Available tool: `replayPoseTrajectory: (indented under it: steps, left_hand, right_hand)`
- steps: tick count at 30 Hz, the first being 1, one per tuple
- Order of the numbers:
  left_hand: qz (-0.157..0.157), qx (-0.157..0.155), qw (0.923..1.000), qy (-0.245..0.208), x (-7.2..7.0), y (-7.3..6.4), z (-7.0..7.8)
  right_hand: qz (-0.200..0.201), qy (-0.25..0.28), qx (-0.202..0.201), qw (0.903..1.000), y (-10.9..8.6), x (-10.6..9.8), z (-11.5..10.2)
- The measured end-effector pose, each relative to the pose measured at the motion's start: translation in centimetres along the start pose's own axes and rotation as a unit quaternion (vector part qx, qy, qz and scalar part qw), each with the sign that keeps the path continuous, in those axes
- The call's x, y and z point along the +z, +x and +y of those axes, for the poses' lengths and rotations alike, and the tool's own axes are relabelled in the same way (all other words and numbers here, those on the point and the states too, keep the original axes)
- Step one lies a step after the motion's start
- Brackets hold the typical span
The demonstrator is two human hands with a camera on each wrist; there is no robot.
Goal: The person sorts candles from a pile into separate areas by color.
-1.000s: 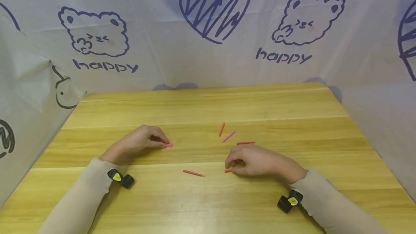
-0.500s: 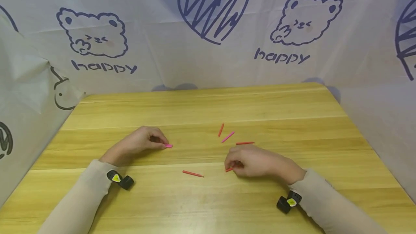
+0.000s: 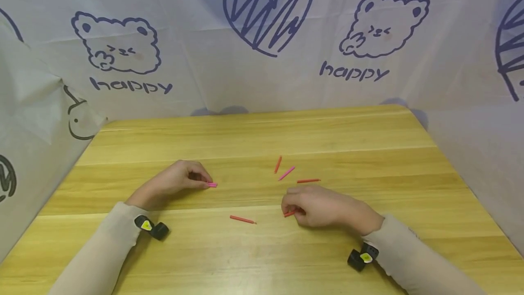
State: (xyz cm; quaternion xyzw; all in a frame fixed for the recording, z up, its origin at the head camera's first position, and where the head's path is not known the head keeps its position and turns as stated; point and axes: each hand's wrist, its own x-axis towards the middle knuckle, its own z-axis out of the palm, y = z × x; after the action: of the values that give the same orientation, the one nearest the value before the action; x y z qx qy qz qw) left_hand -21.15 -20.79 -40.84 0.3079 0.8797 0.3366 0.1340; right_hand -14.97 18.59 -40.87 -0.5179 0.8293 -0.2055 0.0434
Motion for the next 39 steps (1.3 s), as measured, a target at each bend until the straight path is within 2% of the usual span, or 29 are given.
replayPoseTrajectory:
  steps: [11,18,26,39]
  left_hand:
    - [0.007,-0.001,1.0,0.001,0.0,0.0,0.0]
    - [0.003,-0.003,1.0,-0.001,0.1,0.0,-0.1]
    - [0.004,-0.004,1.0,0.002,0.1,0.1,-0.1]
    - [0.006,0.0,1.0,0.001,0.2,0.1,-0.3]
  right_hand:
    - [0.004,0.017,-0.011,0.9998,0.1,0.0,0.2]
    - [0.002,0.027,-0.003,0.9996,0.0,-0.2,0.4]
    - [0.023,0.038,-0.019,0.9988,-0.1,-0.3,1.0]
    - [0.044,0.046,0.006,0.998,-0.4,-1.3,1.5]
